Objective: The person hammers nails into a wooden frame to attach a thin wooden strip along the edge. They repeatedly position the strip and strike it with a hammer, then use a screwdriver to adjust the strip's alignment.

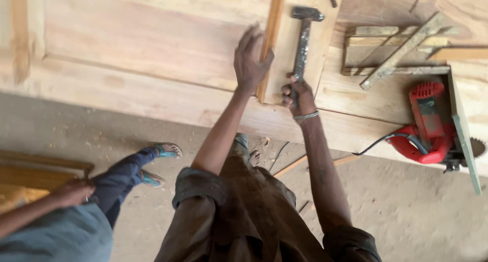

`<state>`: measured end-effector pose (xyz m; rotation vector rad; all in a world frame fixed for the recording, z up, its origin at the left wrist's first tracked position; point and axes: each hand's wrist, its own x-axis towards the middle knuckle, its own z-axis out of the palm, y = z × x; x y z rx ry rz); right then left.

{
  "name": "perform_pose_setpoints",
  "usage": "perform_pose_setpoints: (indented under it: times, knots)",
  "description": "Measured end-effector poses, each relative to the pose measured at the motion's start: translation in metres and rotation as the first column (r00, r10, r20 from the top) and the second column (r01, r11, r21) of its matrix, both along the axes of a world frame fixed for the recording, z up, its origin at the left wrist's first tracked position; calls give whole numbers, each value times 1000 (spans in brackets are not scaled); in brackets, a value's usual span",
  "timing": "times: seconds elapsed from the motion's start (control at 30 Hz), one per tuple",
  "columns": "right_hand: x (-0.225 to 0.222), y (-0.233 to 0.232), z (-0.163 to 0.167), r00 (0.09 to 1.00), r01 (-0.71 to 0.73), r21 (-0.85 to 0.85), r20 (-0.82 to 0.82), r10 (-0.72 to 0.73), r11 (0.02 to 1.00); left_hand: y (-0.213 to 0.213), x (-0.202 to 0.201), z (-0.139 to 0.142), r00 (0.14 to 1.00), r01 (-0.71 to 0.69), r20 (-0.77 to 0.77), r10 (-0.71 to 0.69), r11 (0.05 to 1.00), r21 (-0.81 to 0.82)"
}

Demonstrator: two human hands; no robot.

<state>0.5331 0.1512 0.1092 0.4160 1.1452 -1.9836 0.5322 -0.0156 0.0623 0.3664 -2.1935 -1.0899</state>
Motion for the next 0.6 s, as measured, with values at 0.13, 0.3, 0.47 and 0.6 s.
perform_pose_setpoints:
  times: [0.13,0.3,0.47,0.6]
  knots:
    - [9,-1,-11,994,74,80,-92,-66,994,-15,-63,-10,988,115,120,-100,986,-119]
    - [19,-5,-25,974,107,161,-215,-71,981,-20,-93,-32,969,195,194,-151,953,-233]
    - [26,-3,-37,971,152,196,-213,-109,969,-22,-89,-48,964,217,200,-174,951,-221]
    - [26,1,-41,966,156,151,-229,-119,976,-23,-89,-54,968,199,185,-170,968,-151]
